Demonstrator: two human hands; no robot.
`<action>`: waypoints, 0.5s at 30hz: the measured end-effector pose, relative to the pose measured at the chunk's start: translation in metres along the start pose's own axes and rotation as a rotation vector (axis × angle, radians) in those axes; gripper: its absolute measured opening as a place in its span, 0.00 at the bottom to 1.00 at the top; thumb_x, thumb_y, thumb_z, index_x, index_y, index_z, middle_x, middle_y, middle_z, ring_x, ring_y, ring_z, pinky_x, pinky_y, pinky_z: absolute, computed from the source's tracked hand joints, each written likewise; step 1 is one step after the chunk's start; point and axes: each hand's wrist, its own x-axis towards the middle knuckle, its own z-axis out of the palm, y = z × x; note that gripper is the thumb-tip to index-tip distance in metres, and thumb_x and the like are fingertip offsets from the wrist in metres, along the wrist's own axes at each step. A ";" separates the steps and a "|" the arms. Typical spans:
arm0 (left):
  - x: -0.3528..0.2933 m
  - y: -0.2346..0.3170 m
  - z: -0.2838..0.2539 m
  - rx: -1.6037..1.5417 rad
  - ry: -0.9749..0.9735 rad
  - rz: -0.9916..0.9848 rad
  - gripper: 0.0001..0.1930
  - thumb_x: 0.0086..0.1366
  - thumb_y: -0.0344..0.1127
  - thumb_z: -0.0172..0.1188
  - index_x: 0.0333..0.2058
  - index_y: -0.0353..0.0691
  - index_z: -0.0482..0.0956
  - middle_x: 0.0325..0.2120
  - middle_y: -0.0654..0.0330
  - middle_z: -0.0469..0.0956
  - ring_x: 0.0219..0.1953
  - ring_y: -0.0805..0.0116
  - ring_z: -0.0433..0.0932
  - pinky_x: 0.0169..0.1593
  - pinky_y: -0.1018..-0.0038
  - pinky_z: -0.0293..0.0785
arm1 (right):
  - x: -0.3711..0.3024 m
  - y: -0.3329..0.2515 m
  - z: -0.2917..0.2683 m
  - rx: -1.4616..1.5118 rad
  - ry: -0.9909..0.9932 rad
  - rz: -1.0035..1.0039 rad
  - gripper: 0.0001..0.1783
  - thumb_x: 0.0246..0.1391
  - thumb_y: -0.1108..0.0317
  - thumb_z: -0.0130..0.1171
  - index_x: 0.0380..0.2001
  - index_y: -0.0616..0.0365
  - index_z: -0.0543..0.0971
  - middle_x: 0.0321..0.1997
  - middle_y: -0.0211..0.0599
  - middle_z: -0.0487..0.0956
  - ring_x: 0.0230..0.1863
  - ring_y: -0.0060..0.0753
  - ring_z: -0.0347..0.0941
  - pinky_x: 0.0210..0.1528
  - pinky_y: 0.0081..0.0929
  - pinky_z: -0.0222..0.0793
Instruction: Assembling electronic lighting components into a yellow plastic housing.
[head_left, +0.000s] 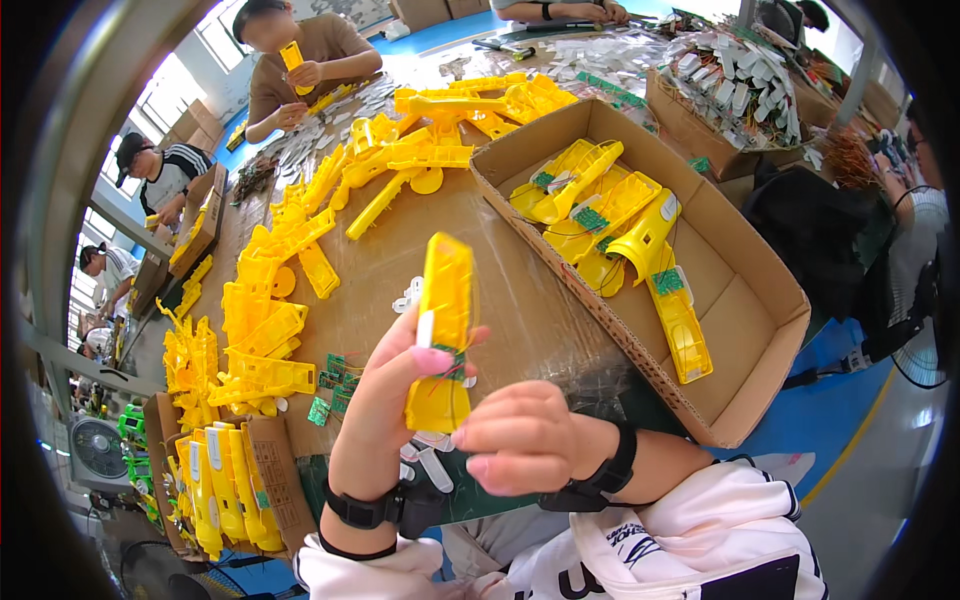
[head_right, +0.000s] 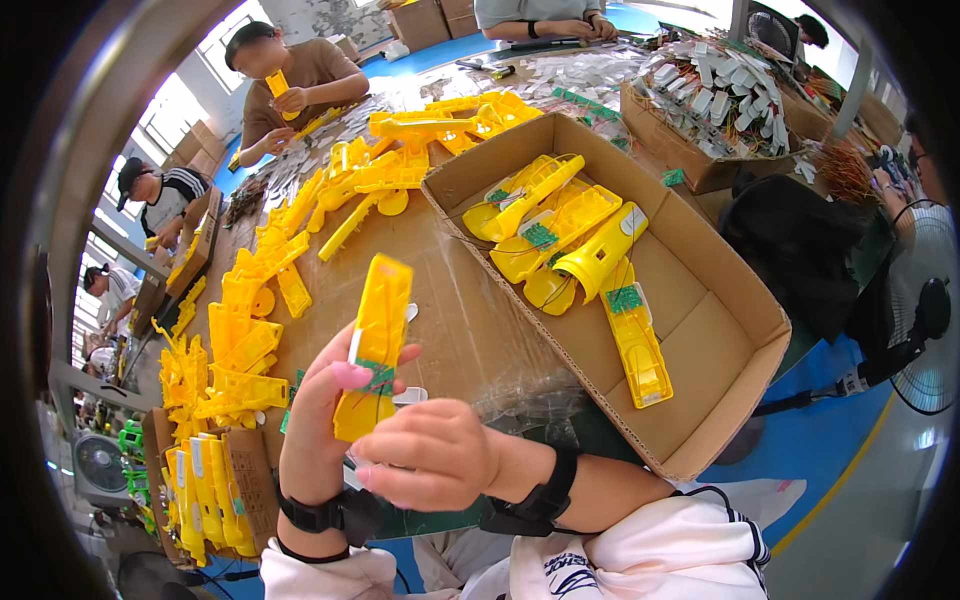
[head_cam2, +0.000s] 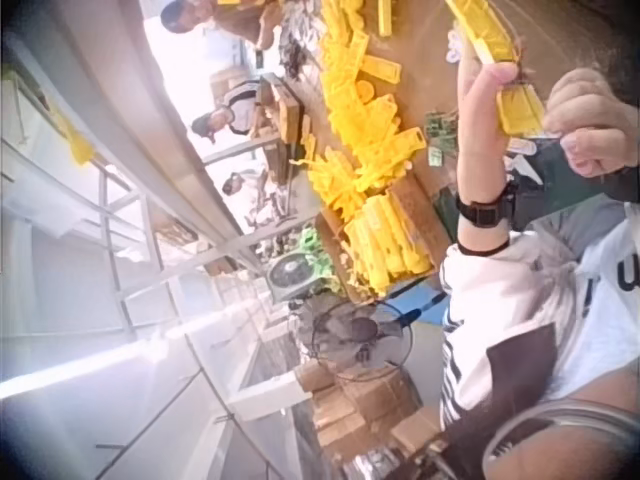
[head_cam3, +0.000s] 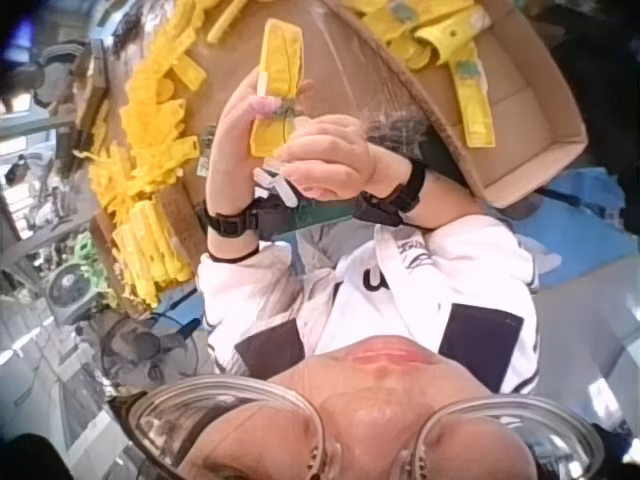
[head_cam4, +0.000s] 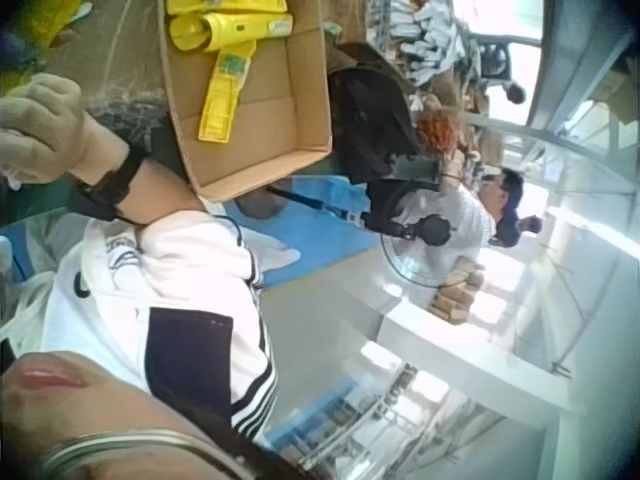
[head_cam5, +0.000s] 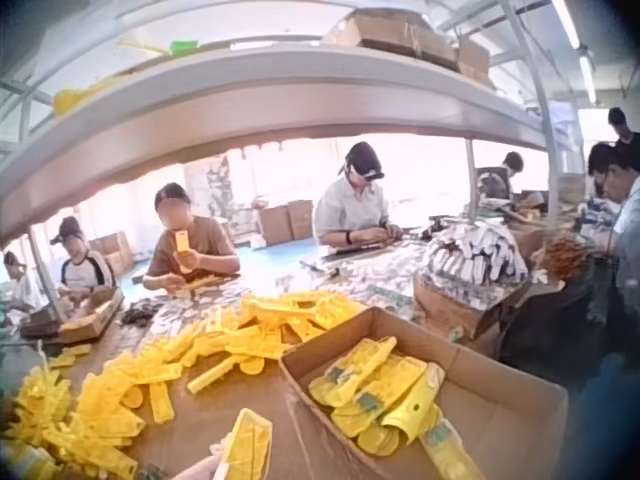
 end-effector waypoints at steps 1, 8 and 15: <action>0.005 0.005 0.010 0.004 0.022 0.005 0.34 0.48 0.32 0.54 0.56 0.36 0.56 0.42 0.56 0.68 0.48 0.66 0.68 0.46 0.73 0.68 | 0.002 -0.003 0.000 0.022 0.007 0.001 0.09 0.48 0.69 0.51 0.34 0.58 0.72 0.33 0.38 0.74 0.27 0.33 0.73 0.29 0.26 0.70; 0.068 -0.005 0.065 0.761 -0.459 0.340 0.38 0.49 0.37 0.59 0.56 0.31 0.52 0.44 0.47 0.67 0.47 0.57 0.68 0.51 0.71 0.63 | 0.008 -0.012 -0.019 0.124 -0.162 0.104 0.09 0.51 0.61 0.50 0.27 0.55 0.70 0.24 0.32 0.72 0.20 0.33 0.70 0.22 0.29 0.65; 0.118 -0.025 0.073 1.151 -0.252 0.862 0.39 0.53 0.46 0.59 0.57 0.33 0.51 0.49 0.43 0.64 0.50 0.50 0.64 0.54 0.67 0.60 | 0.015 -0.004 -0.025 -0.029 -0.066 0.205 0.09 0.53 0.67 0.48 0.28 0.53 0.59 0.16 0.31 0.67 0.14 0.30 0.64 0.17 0.24 0.59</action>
